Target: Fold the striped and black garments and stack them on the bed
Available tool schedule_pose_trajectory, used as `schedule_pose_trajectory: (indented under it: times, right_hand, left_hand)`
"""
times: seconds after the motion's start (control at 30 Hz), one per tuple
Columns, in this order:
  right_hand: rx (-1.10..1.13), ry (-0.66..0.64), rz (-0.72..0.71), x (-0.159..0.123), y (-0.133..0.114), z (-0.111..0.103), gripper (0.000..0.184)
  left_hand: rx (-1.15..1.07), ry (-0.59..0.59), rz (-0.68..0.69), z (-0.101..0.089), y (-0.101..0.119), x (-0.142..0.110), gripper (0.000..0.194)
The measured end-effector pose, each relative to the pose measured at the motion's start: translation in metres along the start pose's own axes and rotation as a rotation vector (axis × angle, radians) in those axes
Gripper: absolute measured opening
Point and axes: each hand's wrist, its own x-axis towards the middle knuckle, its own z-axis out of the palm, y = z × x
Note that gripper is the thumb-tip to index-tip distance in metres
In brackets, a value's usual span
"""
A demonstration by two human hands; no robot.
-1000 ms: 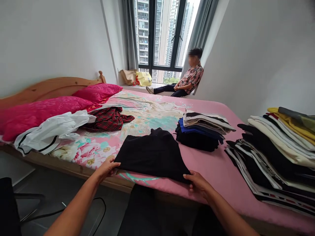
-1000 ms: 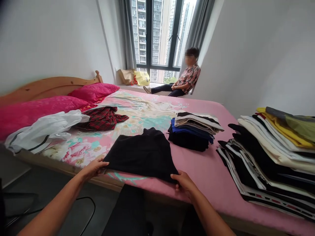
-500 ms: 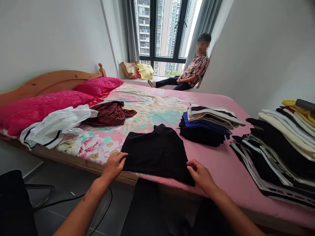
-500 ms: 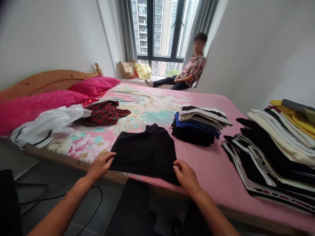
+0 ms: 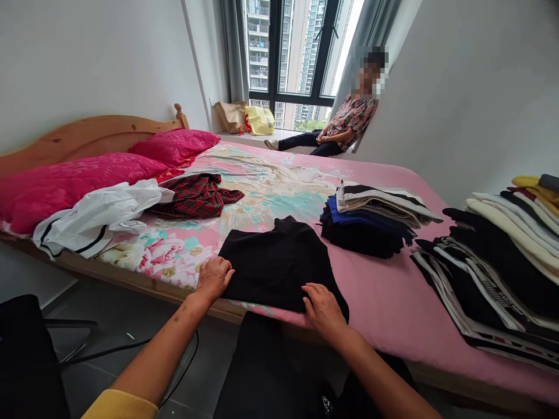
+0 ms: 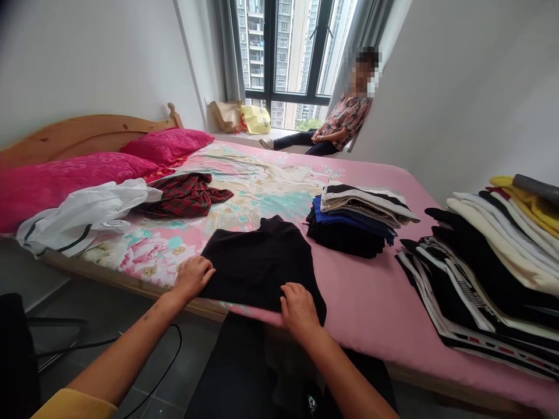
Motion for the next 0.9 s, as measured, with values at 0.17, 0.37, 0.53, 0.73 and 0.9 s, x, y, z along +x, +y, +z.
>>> schedule_pose_trajectory:
  times: [0.17,0.37,0.53,0.73,0.9]
  right_hand:
    - [0.072,-0.065,-0.125,0.003,-0.014,0.007,0.035]
    - [-0.05,0.059,0.033,0.011,0.029,-0.002,0.034]
    - [0.008,0.32,0.069,-0.013,0.058,-0.034,0.024]
    - [0.009,0.282,-0.01,-0.059,0.06,-0.023,0.022]
    - [0.077,0.327,0.165,-0.087,0.076,-0.017,0.021]
  left_hand:
    - [-0.269,0.114,0.376,-0.001,0.052,-0.013,0.023]
    - [-0.311,0.015,0.524,0.024,0.086,-0.035,0.035]
    - [-0.36,0.024,0.56,0.023,0.1,-0.037,0.036]
    - [-0.311,-0.113,0.663,0.022,0.145,-0.025,0.042]
    - [-0.261,-0.137,0.598,0.029,0.154,-0.025,0.048]
